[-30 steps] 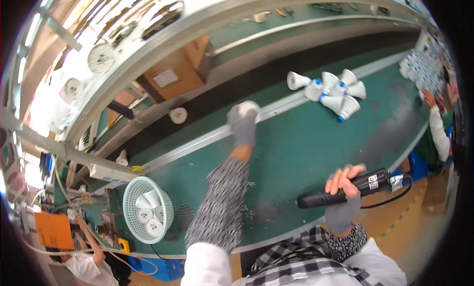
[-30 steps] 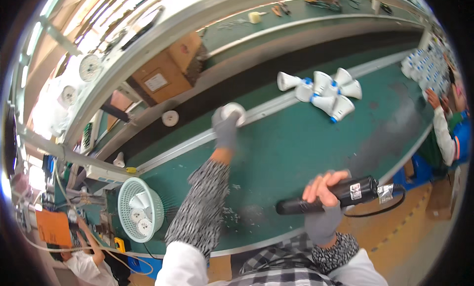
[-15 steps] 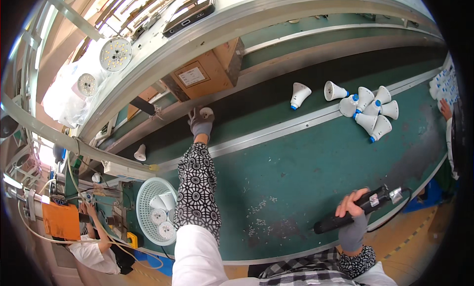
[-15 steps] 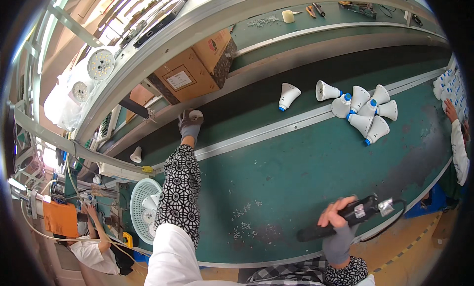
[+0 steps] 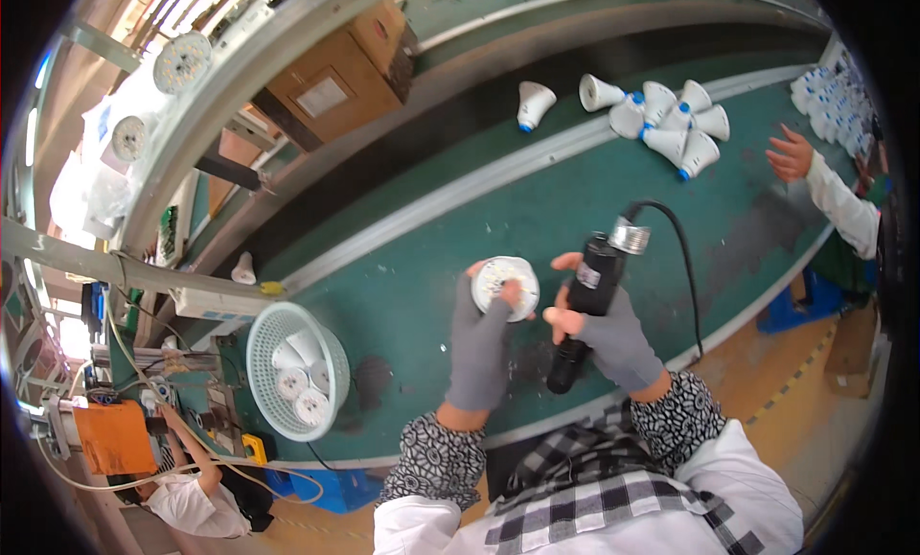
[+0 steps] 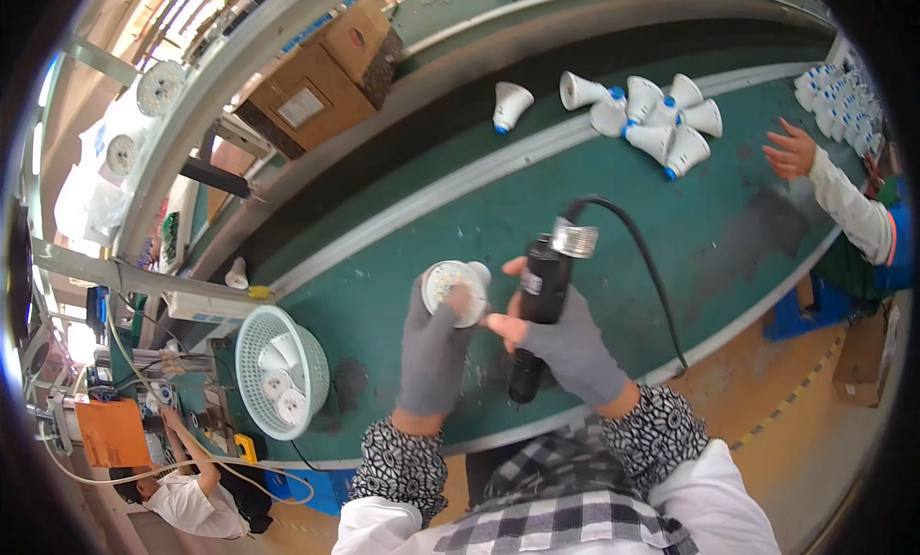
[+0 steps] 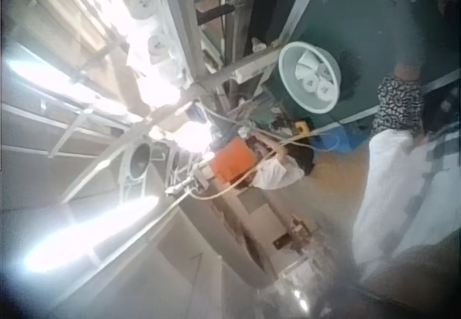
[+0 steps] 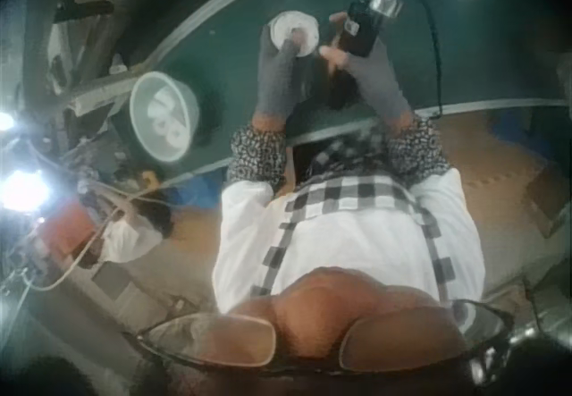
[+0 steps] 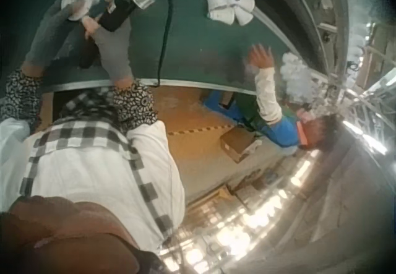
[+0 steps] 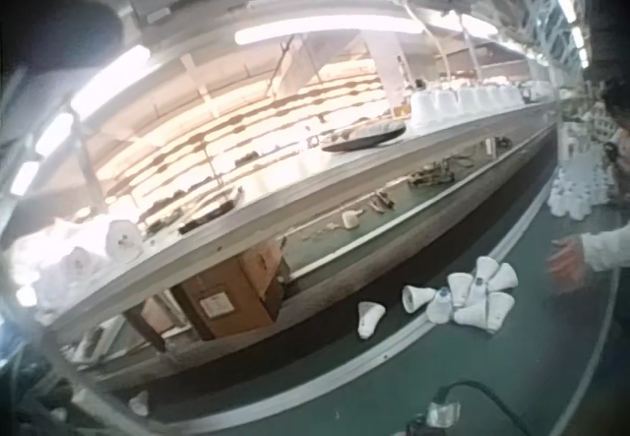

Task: The person assembles LED light bulbs by fitting LED circuit boards onto the bulb housings and driving screws into them using an electric screwdriver, placing the assembled bulbs on the conveyor belt.

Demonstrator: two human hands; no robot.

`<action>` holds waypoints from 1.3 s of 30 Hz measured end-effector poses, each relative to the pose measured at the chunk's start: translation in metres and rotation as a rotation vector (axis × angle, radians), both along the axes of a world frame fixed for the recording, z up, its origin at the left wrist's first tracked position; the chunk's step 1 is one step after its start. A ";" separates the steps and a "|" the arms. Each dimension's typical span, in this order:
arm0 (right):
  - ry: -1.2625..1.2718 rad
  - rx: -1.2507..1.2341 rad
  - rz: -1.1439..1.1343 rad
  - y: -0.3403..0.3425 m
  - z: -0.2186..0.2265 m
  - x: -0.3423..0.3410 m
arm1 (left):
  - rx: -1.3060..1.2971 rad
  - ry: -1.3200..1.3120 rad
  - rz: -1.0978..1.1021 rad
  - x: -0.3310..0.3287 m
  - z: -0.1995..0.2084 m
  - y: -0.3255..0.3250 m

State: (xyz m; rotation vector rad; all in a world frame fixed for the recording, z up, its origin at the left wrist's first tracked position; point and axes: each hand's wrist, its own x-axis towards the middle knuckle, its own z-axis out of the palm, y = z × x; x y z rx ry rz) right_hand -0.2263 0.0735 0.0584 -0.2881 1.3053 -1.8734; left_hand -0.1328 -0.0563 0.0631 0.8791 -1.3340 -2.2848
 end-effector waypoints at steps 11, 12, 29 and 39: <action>0.244 0.057 0.438 0.047 0.006 -0.012 | -0.102 -0.046 -0.626 0.053 0.017 0.030; 0.254 0.068 0.393 0.046 0.000 -0.009 | -0.105 -0.086 -0.605 0.053 0.011 0.033; 0.015 0.062 0.266 0.057 0.008 0.017 | -0.125 -0.022 -0.053 0.062 -0.004 0.077; 0.024 0.030 0.339 0.065 -0.002 0.006 | -0.272 -0.095 -0.343 0.068 0.004 0.072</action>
